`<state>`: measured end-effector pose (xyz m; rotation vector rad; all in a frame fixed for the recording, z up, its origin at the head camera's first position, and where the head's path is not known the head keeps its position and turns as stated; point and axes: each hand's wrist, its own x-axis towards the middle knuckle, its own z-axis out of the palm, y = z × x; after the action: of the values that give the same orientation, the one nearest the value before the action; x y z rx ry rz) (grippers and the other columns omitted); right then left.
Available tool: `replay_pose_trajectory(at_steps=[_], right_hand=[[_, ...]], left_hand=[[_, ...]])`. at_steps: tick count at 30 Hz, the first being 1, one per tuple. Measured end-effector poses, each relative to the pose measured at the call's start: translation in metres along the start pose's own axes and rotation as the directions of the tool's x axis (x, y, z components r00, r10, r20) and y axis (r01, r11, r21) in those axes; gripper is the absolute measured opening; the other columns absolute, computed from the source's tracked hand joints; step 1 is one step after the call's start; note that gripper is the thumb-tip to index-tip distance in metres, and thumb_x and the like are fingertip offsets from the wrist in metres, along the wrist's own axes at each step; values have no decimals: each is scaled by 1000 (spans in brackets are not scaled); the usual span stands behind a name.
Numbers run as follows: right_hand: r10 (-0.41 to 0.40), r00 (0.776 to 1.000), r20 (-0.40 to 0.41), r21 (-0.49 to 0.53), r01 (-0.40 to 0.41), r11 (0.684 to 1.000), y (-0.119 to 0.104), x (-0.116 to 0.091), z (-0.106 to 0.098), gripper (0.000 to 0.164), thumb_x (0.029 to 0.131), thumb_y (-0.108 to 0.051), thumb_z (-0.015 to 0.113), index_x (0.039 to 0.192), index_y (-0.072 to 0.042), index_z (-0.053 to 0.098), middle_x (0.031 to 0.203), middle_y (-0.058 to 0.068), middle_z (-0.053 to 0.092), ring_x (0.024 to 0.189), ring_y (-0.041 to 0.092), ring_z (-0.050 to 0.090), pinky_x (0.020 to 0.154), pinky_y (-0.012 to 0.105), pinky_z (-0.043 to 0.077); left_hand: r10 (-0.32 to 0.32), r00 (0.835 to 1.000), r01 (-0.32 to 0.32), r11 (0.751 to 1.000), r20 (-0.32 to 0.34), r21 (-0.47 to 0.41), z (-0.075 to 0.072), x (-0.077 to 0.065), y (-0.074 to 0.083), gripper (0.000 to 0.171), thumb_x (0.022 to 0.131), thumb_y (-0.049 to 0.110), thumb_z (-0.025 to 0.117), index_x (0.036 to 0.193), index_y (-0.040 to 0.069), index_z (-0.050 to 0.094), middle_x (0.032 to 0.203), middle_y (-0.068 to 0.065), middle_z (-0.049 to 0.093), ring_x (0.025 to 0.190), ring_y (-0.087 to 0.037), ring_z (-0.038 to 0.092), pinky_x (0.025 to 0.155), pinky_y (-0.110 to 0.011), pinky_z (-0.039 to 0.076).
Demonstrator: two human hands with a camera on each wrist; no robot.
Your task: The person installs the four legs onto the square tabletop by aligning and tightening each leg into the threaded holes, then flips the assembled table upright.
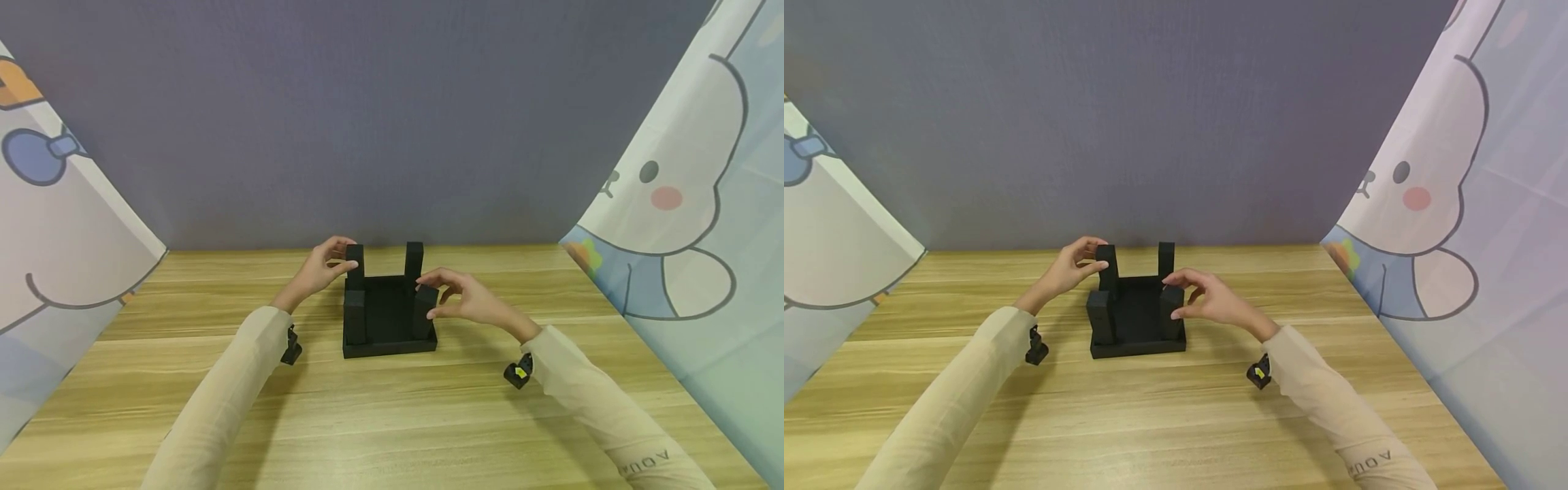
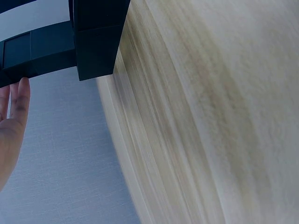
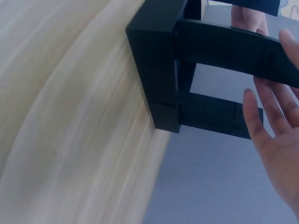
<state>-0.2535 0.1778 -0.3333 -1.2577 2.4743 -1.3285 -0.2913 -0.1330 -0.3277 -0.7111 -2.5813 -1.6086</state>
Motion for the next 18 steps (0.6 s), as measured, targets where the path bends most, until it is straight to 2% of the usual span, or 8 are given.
replay_pose_trajectory(at_steps=[6,10,14,18], right_hand=[[23,993,113,19,-25,1000,-6,4,-7,56,76,-11,74,126,-4,50,124,8,55,116,22,48,80,43,51],[31,987,159,26,-35,999,2,4,-9,55,79,-14,72,128,-6,49,124,5,54,120,23,46,83,42,50],[37,990,133,27,-41,999,1,4,-7,54,78,-16,73,126,-6,51,123,5,55,114,19,49,81,47,50],[41,997,63,11,-42,999,0,2,-2,53,75,-17,76,122,-5,54,121,6,56,106,15,52,77,42,52]], left_hand=[[4,1000,-4,1000,2,0,0,0,0,39,88,8,60,124,1,47,118,-21,51,108,-35,51,93,-50,43],[1,1000,-1,1000,1,-7,0,0,-1,38,88,8,60,124,1,48,117,-21,51,108,-35,51,93,-50,44],[-1,1000,1,1000,-1,-1,-1,0,0,38,88,8,60,124,2,48,117,-21,51,109,-35,51,93,-50,43],[-2,1000,2,1000,-3,17,-1,-1,1,39,88,9,60,124,2,48,118,-21,51,110,-35,51,93,-50,43]])
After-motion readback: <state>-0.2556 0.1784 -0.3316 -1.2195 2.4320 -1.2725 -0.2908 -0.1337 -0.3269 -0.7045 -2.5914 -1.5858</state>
